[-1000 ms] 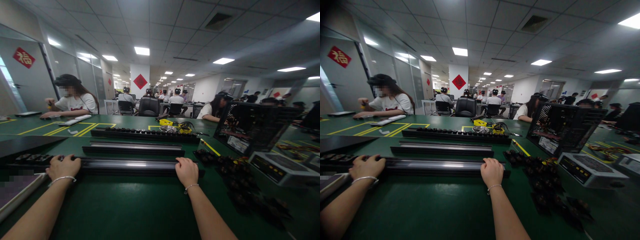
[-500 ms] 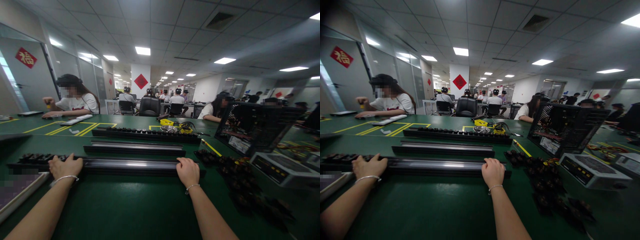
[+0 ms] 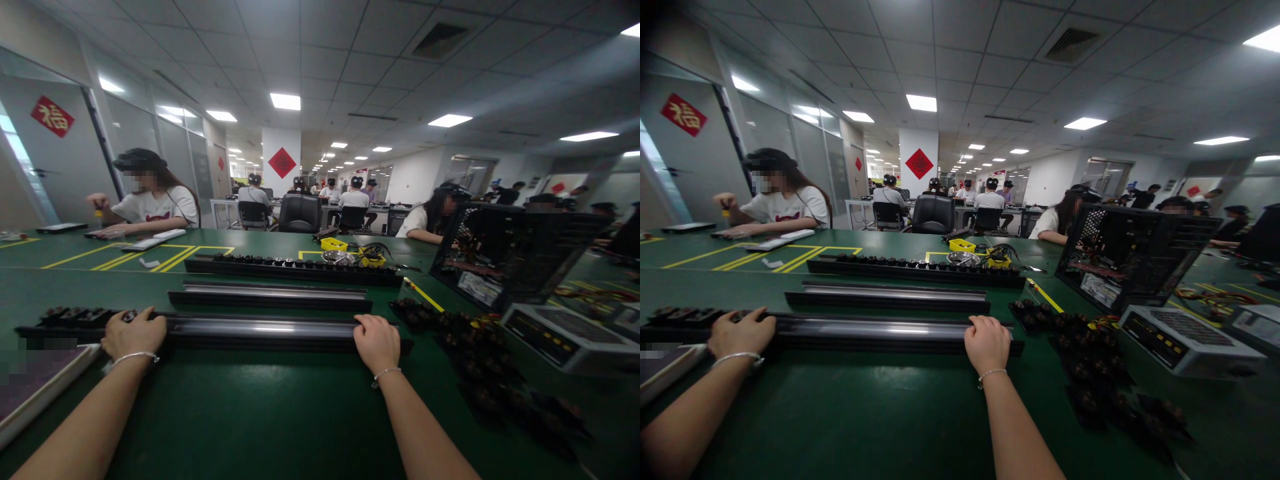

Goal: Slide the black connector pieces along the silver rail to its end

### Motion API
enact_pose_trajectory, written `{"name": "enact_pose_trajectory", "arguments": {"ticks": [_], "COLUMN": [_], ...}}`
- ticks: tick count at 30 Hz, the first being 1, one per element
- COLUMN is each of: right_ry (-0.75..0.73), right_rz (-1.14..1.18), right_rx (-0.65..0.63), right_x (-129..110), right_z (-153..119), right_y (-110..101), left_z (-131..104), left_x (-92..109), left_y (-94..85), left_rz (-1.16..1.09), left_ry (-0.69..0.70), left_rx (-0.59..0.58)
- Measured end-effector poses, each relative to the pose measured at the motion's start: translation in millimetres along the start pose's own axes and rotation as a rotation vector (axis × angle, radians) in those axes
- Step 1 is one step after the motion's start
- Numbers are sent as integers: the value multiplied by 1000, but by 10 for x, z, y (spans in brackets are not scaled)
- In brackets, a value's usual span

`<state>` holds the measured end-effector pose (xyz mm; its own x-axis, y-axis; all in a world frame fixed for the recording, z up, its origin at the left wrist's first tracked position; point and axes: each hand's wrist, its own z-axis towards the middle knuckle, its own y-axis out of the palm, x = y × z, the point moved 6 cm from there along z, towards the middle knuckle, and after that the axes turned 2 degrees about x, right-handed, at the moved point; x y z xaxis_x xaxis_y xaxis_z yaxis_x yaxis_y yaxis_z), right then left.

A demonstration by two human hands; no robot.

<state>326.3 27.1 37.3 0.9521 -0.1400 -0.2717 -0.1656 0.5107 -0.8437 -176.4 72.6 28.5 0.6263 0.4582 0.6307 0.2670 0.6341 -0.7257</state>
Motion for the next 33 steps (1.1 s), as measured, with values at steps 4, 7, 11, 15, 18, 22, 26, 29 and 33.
{"name": "enact_pose_trajectory", "arguments": {"ticks": [4, 7, 11, 15, 18, 22, 26, 29, 33], "right_ry": [-12, -22, -20, -4, -7, -11, -11, -11, -17], "right_rz": [7, 1, -2, -5, 3, 12, 18, 17, 7], "right_rx": [29, 32, 25, 5, 14, 21, 12, 17, 27], "right_x": [-1, 2, 4, 3, 1, 6, 8, 10, 14], "right_z": [-1, 0, 6, 8, 7, 6, 5, 4, 5], "right_y": [-7, 0, 2, 1, -4, -4, 0, 0, 6], "left_z": [-26, -48, -45, -29, -33, -41, -50, -53, -47], "left_x": [26, 42, 55, 63, 72, 61, 63, 62, 45], "left_y": [-9, -32, -35, -16, -11, -15, -25, -33, -20], "left_rz": [14, -11, 3, 55, 75, 79, 55, 42, 44], "left_ry": [1, -9, 1, 19, 31, 24, 25, 20, 11], "left_rx": [-33, -22, -12, -32, -44, -35, -23, -15, -25]}}
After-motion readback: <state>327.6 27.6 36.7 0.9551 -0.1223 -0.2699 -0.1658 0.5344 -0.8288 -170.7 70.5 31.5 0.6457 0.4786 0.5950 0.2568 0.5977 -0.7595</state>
